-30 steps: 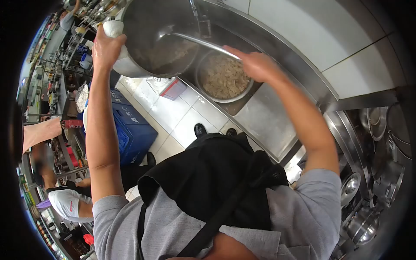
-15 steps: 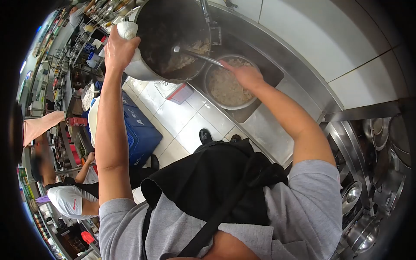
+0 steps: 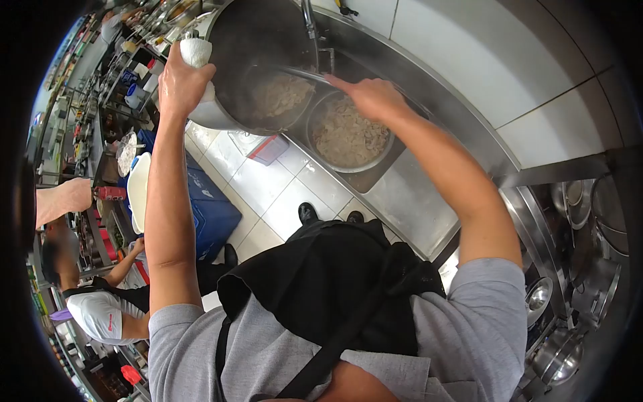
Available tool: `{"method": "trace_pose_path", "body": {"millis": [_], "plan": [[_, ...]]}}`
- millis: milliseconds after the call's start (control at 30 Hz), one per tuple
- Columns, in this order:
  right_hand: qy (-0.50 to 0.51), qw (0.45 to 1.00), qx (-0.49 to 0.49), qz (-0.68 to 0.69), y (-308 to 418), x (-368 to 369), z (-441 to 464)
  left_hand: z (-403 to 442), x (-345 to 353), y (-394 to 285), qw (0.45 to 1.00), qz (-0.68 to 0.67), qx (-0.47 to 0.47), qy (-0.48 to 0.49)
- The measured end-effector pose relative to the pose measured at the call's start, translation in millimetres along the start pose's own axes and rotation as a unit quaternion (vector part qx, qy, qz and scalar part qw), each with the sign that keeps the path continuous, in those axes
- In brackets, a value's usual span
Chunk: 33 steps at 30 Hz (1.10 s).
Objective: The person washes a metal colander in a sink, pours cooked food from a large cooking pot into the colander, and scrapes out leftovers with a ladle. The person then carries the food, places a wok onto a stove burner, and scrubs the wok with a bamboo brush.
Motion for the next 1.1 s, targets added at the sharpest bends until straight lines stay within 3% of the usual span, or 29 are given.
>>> {"method": "trace_pose_path", "body": {"millis": [100,200,300,367,467,700,867,967,1033,1100], "plan": [[-0.055,0.998,-0.006,-0.006,3,14,14,-1,1,0,1.0,-0.004,0.001,0.009],[-0.064,0.994,0.018,0.083,-11,43,18,-4,0,0,1.0,-0.004,0.005,0.006],[-0.004,0.999,0.02,0.043,-23,62,-7,-4,2,1,1.0,0.003,0.016,0.0],[0.086,0.992,0.074,0.052,-24,56,-34,-3,5,5,1.0,0.004,0.015,-0.006],[0.119,0.987,0.104,0.042,-28,36,-52,-2,2,4,0.999,0.0,0.028,-0.021],[0.082,0.994,0.062,0.032,-47,-14,-96,-7,5,-3,0.999,-0.003,0.031,-0.015],[0.086,0.99,0.11,0.01,-59,-40,-148,-12,6,-15,0.999,0.013,0.021,-0.021],[0.049,0.992,0.104,0.042,-65,-33,-155,-24,-5,-26,0.999,0.013,-0.028,0.023],[0.048,0.991,0.108,0.069,-49,-19,-142,-13,10,-21,1.0,0.011,0.017,-0.024],[0.046,0.984,0.109,0.135,-30,7,-111,-12,10,-22,0.999,0.007,0.037,-0.011]]}}
Point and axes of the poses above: each hand's wrist, its own z-axis towards the middle knuckle, its own x-axis out of the palm, y = z × x, the point moved 7 cm from there along z, towards the middle knuckle, and after that the axes turned 12 degrees about z, right-handed, at the moved point
